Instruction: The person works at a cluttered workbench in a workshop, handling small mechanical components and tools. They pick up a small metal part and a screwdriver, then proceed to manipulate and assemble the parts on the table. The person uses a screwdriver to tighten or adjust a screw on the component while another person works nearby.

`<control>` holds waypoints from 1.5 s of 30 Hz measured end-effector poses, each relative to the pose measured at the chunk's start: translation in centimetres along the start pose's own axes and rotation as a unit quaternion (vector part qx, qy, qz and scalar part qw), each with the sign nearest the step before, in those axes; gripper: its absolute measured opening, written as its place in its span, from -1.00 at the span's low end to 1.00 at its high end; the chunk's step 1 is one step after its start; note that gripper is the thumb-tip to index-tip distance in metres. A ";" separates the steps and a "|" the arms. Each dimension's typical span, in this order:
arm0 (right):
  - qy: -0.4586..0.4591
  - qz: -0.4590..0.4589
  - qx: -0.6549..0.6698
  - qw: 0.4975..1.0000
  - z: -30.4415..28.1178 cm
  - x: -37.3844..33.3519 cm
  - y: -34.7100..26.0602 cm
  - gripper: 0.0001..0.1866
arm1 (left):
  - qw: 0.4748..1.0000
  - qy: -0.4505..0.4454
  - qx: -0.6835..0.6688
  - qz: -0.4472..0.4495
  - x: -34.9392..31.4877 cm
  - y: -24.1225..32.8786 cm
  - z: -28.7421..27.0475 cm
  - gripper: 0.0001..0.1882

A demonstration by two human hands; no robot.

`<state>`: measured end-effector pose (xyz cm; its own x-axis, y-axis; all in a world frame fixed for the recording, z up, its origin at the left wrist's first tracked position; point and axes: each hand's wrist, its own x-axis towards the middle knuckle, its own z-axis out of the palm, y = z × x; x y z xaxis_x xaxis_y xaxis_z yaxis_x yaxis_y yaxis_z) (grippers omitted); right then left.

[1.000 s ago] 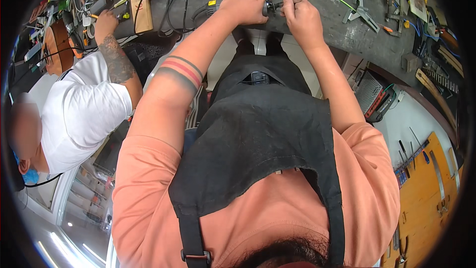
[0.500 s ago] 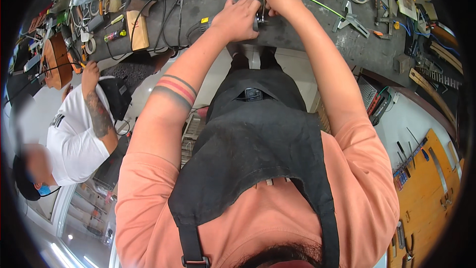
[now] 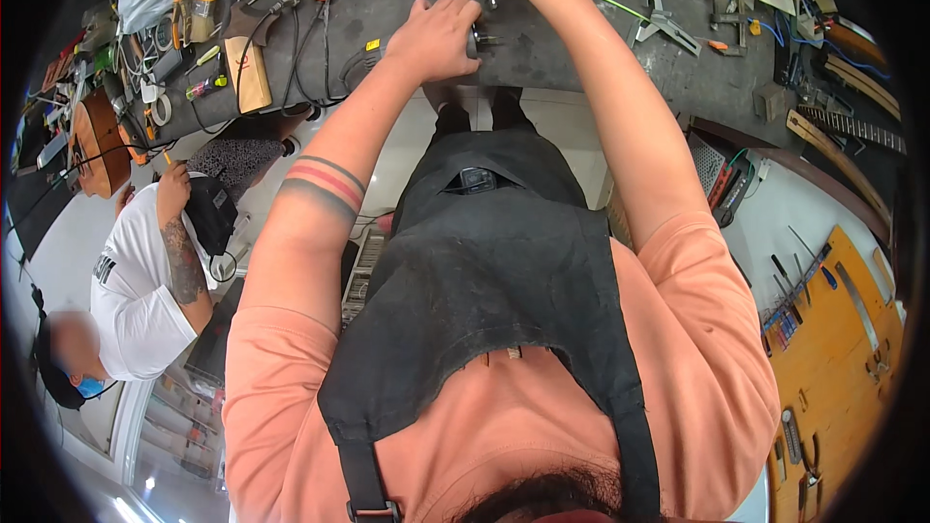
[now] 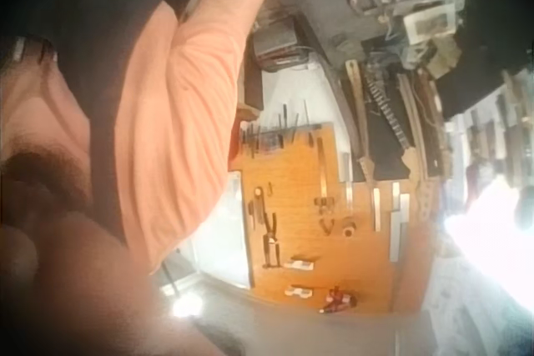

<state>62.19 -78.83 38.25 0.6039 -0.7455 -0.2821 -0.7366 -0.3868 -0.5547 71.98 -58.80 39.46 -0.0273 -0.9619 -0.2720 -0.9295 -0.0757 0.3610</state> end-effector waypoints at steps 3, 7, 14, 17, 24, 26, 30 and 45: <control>0.001 -0.031 0.083 0.996 -3.1 -5.0 -0.7 -0.54 | 1.000 -0.009 -0.013 0.001 0.3 0.2 -0.1 -0.35; 0.070 -0.091 0.124 0.986 -1.7 -10.1 0.7 -0.61 | 1.000 -0.003 -0.006 0.018 0.6 0.2 0.1 -0.34; 0.087 -0.065 0.140 0.984 -0.7 -12.4 0.5 -0.64 | 1.000 0.003 -0.010 0.018 0.5 0.1 0.3 -0.34; 0.089 -0.058 0.075 0.991 -0.7 -12.6 -0.4 -0.61 | 1.000 -0.015 -0.006 0.012 0.7 0.4 -0.1 -0.29; 0.076 -0.122 0.004 0.990 0.7 -9.2 -1.1 -0.69 | 1.000 0.002 -0.018 -0.001 0.4 0.6 0.0 -0.24; -0.018 -0.061 0.004 0.998 0.8 -6.0 -1.2 -0.72 | 1.000 -0.008 -0.029 -0.004 0.8 1.3 -0.7 -0.23; -0.300 0.075 -0.046 0.950 0.4 -0.3 -3.1 -0.73 | 0.998 -0.028 -0.042 -0.025 1.0 1.4 -1.3 -0.14; 0.031 -0.054 -0.116 0.991 -1.2 -0.4 1.1 -0.63 | 0.999 -0.035 -0.010 -0.003 1.1 1.6 -1.4 -0.29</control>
<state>60.81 -79.56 38.70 0.6680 -0.7224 -0.1786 -0.7238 -0.5750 -0.3814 70.97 -60.38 41.01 -0.0478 -0.9407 -0.3359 -0.9222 -0.0877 0.3767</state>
